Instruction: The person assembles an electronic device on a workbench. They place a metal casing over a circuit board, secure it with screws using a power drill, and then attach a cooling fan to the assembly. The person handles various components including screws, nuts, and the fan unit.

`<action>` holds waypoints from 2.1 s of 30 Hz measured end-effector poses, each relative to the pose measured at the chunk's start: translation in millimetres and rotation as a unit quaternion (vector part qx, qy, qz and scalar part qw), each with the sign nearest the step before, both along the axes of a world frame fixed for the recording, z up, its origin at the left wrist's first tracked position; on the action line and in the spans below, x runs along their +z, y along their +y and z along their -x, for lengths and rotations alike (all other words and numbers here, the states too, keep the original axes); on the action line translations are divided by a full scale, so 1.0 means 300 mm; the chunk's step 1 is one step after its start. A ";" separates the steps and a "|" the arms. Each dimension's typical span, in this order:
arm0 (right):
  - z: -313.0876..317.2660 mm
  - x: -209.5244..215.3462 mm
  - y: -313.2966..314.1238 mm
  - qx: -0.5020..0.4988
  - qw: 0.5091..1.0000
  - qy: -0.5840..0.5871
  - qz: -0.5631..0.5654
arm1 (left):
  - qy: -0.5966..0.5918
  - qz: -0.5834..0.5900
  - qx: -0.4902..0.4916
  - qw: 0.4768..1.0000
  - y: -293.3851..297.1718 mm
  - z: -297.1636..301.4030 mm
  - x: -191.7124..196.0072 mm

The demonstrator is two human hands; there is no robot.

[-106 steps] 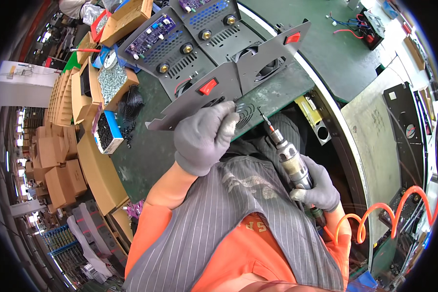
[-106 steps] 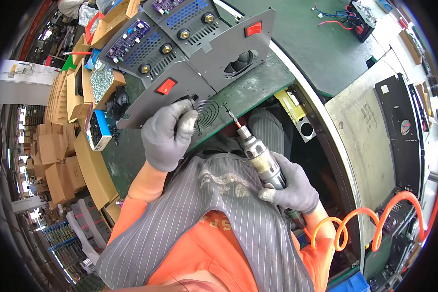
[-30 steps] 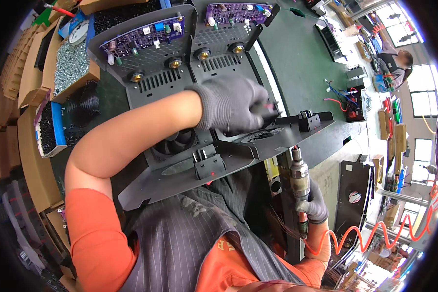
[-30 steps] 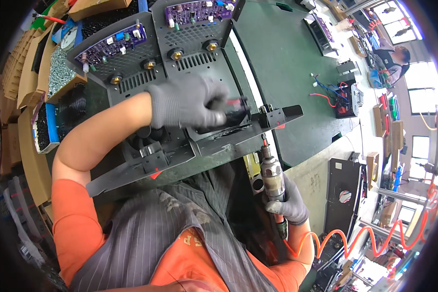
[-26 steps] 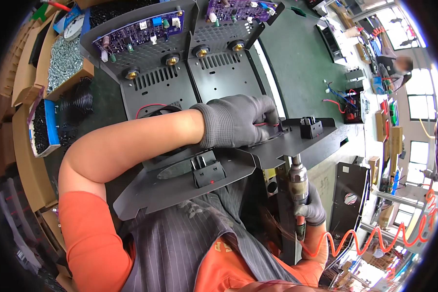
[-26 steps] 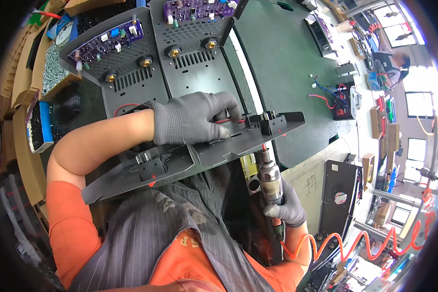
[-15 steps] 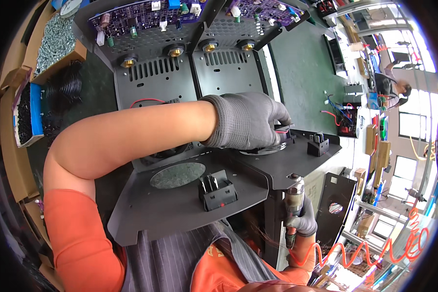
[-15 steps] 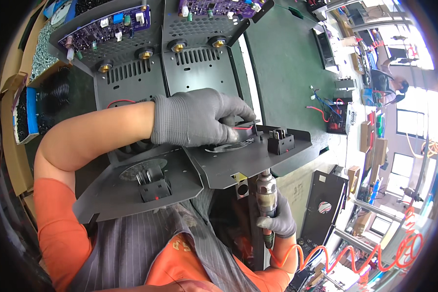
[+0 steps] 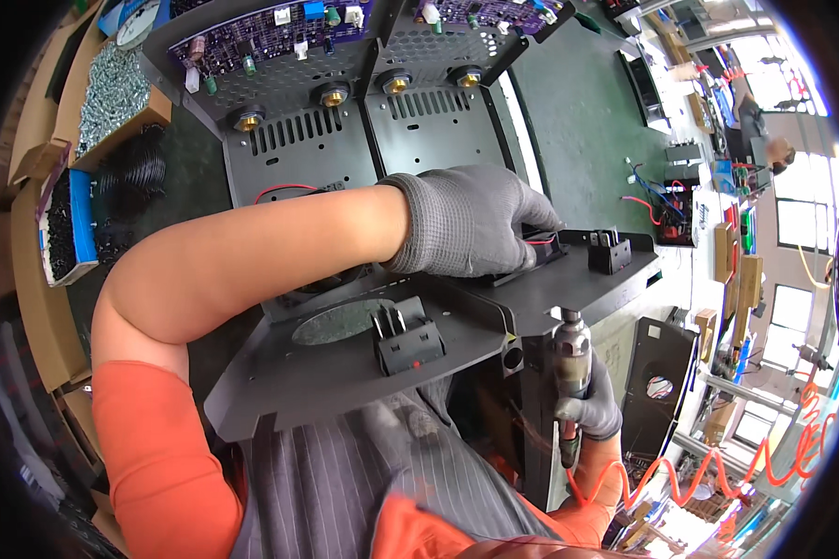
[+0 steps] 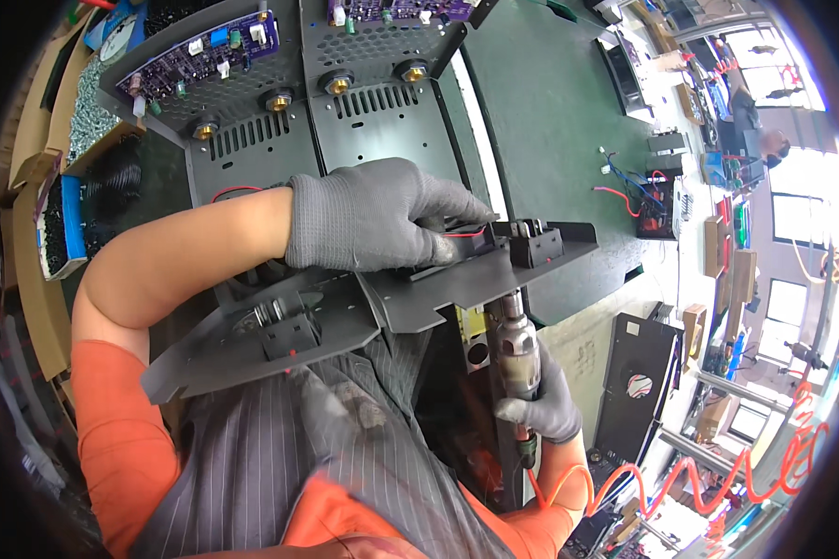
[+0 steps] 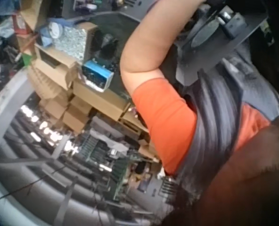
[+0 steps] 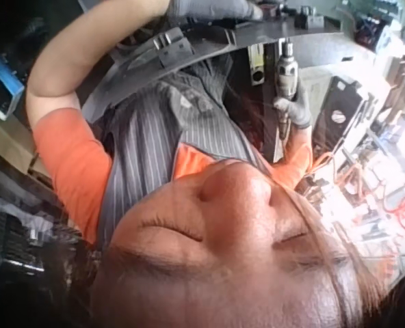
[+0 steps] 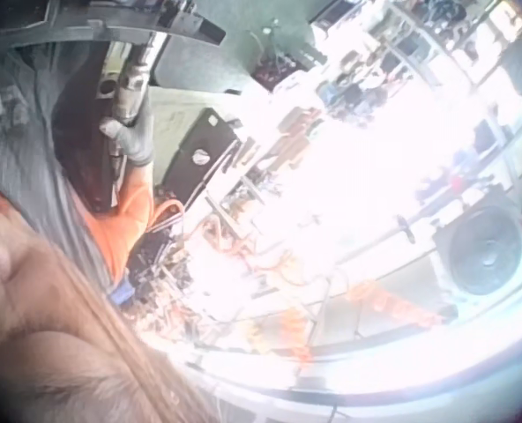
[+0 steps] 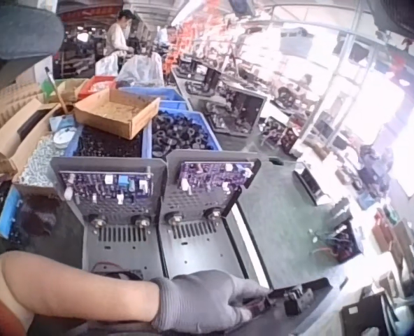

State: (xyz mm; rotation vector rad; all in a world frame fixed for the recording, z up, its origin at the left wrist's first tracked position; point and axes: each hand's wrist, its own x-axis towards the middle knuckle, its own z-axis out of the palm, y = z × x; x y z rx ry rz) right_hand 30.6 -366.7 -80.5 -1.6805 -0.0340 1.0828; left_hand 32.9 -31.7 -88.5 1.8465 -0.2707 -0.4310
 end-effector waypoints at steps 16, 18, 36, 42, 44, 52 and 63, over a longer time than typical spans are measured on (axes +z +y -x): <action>0.090 -0.143 -0.050 0.018 0.997 -0.059 -0.036 | -0.011 -0.122 0.045 0.991 0.020 0.065 -0.055; 0.120 -0.215 -0.029 0.030 0.994 -0.073 -0.074 | -0.016 -0.154 0.022 0.988 0.033 0.060 -0.078; 0.151 -0.347 0.076 0.081 0.979 -0.125 -0.137 | -0.007 -0.059 0.037 0.998 0.046 0.051 -0.009; 0.167 -0.321 0.088 0.127 0.975 -0.127 -0.133 | -0.021 -0.013 0.026 0.999 0.054 0.054 -0.030; 0.181 -0.257 0.107 0.165 0.972 -0.106 -0.129 | -0.020 -0.020 0.018 0.999 0.053 0.055 -0.029; 0.311 -0.290 0.098 0.129 0.978 -0.021 -0.161 | -0.131 -0.016 0.223 0.966 0.292 0.323 0.195; 0.368 -0.398 0.096 0.042 0.990 -0.087 -0.100 | 0.043 -0.354 0.518 0.777 0.576 1.124 -0.153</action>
